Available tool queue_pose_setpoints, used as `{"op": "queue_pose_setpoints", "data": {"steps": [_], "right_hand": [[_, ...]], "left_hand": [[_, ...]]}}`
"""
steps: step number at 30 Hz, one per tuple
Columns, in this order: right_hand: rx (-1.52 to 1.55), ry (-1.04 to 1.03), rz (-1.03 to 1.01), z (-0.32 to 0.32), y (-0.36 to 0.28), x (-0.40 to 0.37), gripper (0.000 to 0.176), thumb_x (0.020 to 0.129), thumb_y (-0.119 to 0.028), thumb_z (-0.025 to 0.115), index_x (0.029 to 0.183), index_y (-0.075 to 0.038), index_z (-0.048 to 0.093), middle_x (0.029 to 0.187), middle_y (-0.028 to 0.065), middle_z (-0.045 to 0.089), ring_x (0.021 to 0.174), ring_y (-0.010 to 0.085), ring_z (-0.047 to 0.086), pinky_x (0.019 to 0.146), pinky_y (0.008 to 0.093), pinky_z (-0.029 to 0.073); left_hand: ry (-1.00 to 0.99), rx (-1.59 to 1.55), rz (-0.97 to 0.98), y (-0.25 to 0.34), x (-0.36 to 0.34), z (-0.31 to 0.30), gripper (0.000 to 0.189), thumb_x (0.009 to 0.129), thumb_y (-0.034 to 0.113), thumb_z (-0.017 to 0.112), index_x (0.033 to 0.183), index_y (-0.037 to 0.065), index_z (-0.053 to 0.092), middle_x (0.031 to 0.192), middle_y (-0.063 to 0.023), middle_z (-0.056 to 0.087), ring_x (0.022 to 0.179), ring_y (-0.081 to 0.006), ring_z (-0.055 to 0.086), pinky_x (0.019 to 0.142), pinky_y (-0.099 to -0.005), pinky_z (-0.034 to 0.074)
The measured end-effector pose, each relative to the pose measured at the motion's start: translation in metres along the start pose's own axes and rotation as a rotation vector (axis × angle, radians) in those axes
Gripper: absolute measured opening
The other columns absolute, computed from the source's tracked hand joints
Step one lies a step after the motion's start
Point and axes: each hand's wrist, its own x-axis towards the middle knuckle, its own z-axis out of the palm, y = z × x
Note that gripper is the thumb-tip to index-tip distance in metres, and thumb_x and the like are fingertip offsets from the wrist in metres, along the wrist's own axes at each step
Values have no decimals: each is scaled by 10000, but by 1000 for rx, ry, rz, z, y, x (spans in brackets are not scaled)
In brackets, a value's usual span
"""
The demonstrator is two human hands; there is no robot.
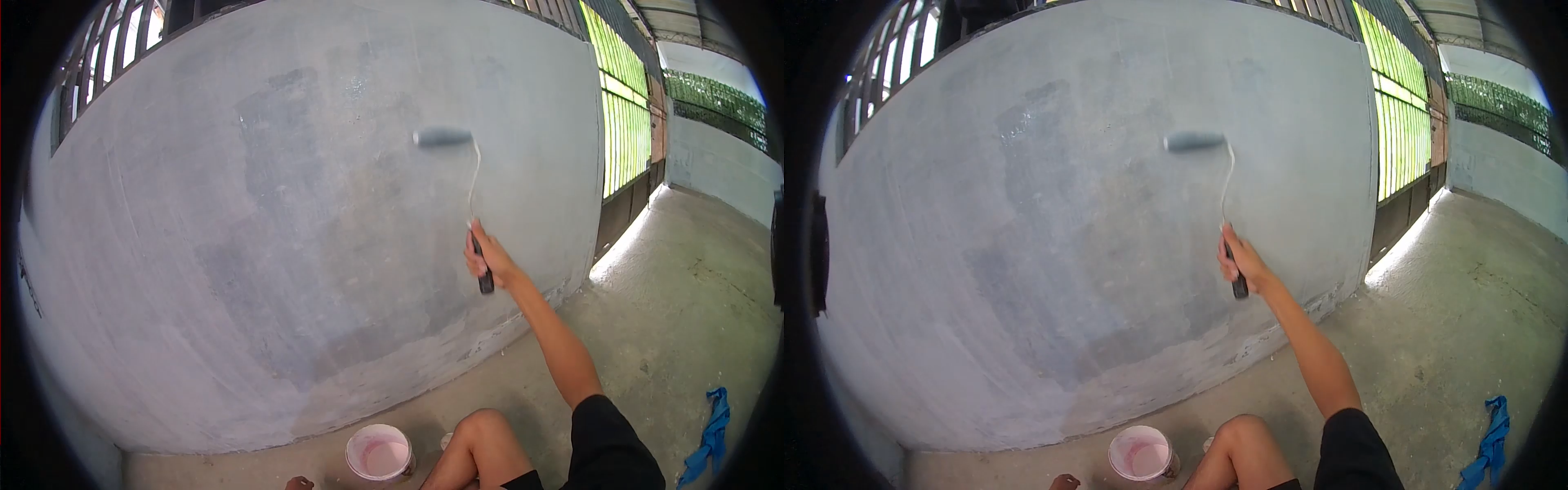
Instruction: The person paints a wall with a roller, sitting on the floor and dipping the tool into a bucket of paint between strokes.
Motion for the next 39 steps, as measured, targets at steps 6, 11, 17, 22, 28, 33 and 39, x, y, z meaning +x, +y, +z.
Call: {"op": "queue_pose_setpoints", "data": {"steps": [6,11,17,22,28,33,39], "right_hand": [[-67,0,-81,9,-62,50,549,889,-639,400,704,-123,359,467,-42,299,372,62,292,373,222,265],[-172,-1,-34,-14,-50,35,562,887,-652,369,682,-128,357,471,-48,295,370,46,283,373,201,265],[-301,48,98,-63,23,-31,548,924,-613,341,693,-118,379,478,-34,349,385,77,337,406,242,342],[-314,67,193,-77,57,-66,568,895,-649,355,679,-124,365,470,-36,332,370,75,326,379,231,304],[-269,124,55,-45,22,-17,581,904,-647,323,668,-116,348,462,-29,318,365,80,317,367,238,287],[-191,133,-77,-2,-38,45,603,885,-681,315,660,-121,327,468,-32,293,373,76,283,370,232,272],[-260,150,-87,-10,-43,46,609,879,-691,311,659,-124,321,472,-41,278,384,70,266,378,223,270]], "left_hand": [[-24,6,16,-6,10,4,441,867,379,561,1150,42,589,1217,-192,568,1138,-359,520,956,-428,427],[26,68,46,-22,23,13,436,871,381,554,1143,44,592,1213,-189,571,1126,-360,528,955,-429,429],[6,3,0,-14,14,10,432,872,381,552,1135,42,594,1202,-192,576,1117,-359,533,954,-429,430],[795,341,402,-26,57,83,427,872,381,550,1121,38,599,1174,-201,588,1107,-363,538,950,-431,432],[9,-48,-22,3,-1,0,435,868,384,553,1128,38,596,1155,-210,595,1102,-373,538,940,-435,436],[119,-98,89,-19,16,17,365,842,369,574,1013,49,615,839,-146,560,773,-275,499,679,-395,413],[160,-107,165,-27,23,19,328,826,358,586,947,56,625,656,-106,538,580,-215,473,525,-370,398]]}}
